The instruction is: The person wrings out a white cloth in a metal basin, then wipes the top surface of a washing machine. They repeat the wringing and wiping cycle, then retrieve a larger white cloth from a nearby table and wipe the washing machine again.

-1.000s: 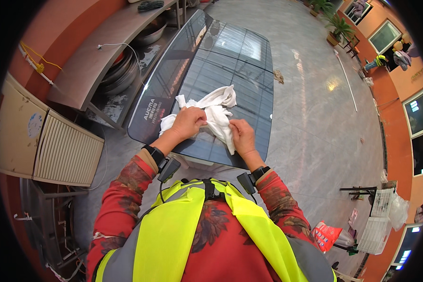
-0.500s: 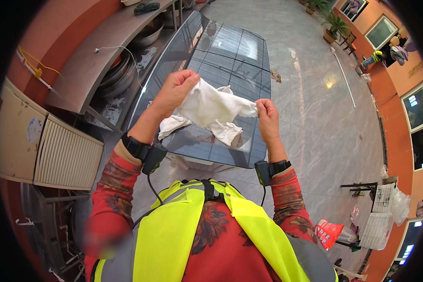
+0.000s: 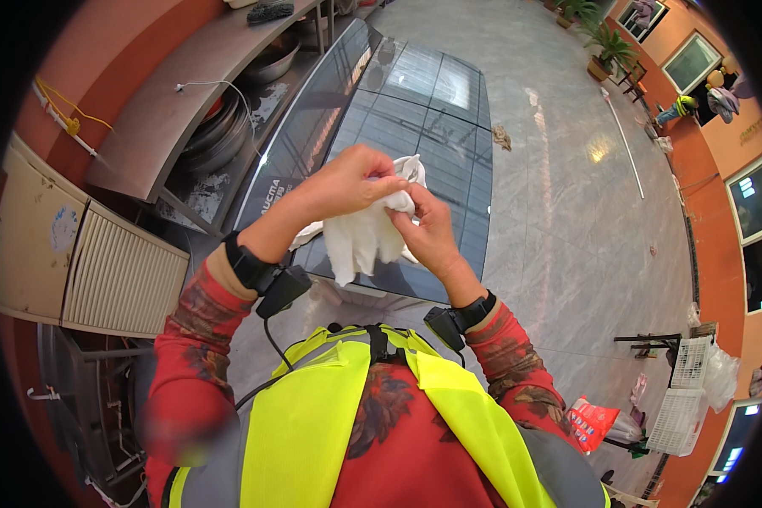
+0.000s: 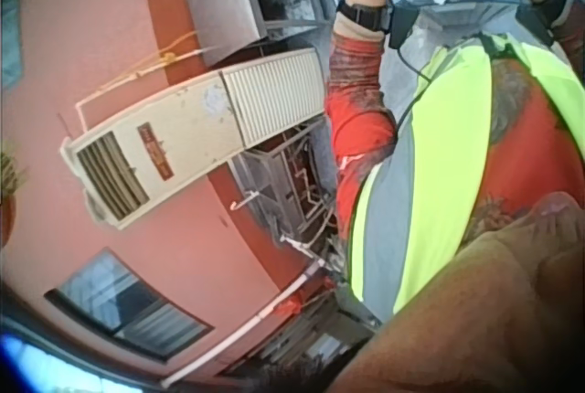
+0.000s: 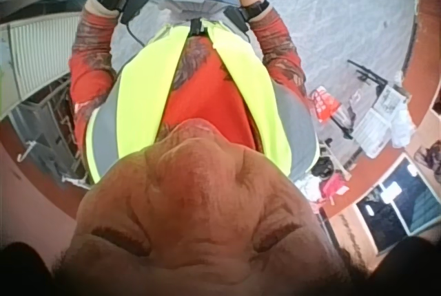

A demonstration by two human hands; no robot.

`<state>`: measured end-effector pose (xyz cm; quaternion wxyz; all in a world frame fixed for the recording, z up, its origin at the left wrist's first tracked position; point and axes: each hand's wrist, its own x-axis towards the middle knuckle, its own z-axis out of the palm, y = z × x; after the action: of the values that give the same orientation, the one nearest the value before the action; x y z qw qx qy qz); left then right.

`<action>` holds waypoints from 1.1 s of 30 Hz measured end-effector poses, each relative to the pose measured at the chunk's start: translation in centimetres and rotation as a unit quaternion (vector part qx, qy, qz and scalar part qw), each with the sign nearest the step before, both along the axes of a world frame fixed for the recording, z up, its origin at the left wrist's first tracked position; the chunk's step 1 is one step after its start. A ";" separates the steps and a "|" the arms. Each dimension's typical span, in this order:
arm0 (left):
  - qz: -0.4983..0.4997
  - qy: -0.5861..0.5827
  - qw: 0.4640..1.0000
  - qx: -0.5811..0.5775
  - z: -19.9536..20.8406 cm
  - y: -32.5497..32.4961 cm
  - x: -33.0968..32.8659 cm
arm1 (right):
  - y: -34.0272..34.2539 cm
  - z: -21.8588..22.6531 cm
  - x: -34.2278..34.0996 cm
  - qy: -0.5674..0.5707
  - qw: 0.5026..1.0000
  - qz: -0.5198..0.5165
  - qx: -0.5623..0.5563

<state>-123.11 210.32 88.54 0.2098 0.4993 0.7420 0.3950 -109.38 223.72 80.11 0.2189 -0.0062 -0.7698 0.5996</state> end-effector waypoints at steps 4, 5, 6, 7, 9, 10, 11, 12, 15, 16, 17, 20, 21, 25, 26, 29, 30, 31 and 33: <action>0.012 -0.087 0.993 -0.077 -0.6 -3.3 -0.7 | 2.4 -0.1 2.1 -0.074 0.994 0.037 0.074; -0.022 -0.082 0.994 -0.073 -0.9 -3.7 -0.9 | 2.9 -0.2 2.4 -0.141 0.984 0.054 0.098; -0.051 -0.074 0.992 -0.088 -1.2 -4.0 -1.0 | 3.3 -0.3 2.6 -0.133 0.980 0.073 0.131; -0.085 -0.067 0.989 -0.099 -1.5 -4.3 -1.2 | 3.6 -0.4 2.6 -0.082 0.989 0.055 0.110; -0.081 -0.085 0.992 -0.050 -1.7 -3.8 -2.1 | 4.4 -0.3 1.6 -0.035 0.996 0.012 0.076; -0.065 -0.092 0.994 -0.013 -1.5 -3.3 -2.7 | 5.4 0.2 0.6 -0.037 0.997 0.001 0.063; -0.048 -0.099 0.994 0.025 -1.2 -2.8 -3.5 | 6.3 0.7 -0.3 -0.026 0.999 -0.008 0.044; -0.033 -0.084 0.995 0.052 -0.6 -2.1 -4.5 | 7.4 1.3 -1.2 0.001 1.000 -0.015 0.021; 0.059 0.133 0.985 0.095 1.8 1.1 -8.4 | 10.7 4.0 -5.7 0.030 0.990 -0.074 0.119; 0.082 0.137 0.982 0.102 2.5 2.1 -9.7 | 11.7 5.0 -7.3 0.065 0.988 -0.073 0.117; 0.092 0.146 0.977 0.128 3.2 3.1 -10.8 | 12.5 5.9 -8.7 0.084 0.980 -0.105 0.148; 0.099 0.225 0.955 0.164 1.1 4.2 -12.0 | 14.2 5.4 -10.4 0.103 0.961 -0.175 0.186; 0.103 0.250 0.950 0.159 -0.3 4.3 -12.1 | 14.3 4.3 -10.3 0.100 0.953 -0.168 0.230; 0.119 0.342 0.931 0.031 -8.8 2.1 -9.9 | 11.8 -3.0 -7.5 0.128 0.922 -0.169 0.325; 0.125 0.310 0.942 0.018 -10.7 1.6 -9.3 | 10.8 -4.7 -6.4 0.082 0.940 -0.150 0.295; 0.126 0.234 0.964 0.027 -14.6 0.6 -6.9 | 7.4 -8.4 -3.1 -0.087 0.967 -0.113 0.210; 0.087 0.203 0.974 0.053 -15.5 0.6 -5.7 | 6.2 -9.2 -2.3 -0.114 0.960 -0.112 0.230; 0.057 0.160 0.984 0.047 -16.0 0.7 -4.6 | 5.2 -9.8 -1.8 -0.141 0.952 -0.107 0.252; -0.037 0.180 0.980 0.076 -16.5 1.2 -2.7 | 4.0 -10.5 -1.3 -0.115 0.959 -0.111 0.234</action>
<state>-125.79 211.47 72.03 0.0489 0.6035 0.7168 0.3458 -110.70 227.77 69.66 0.1895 -0.1090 -0.9029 0.3701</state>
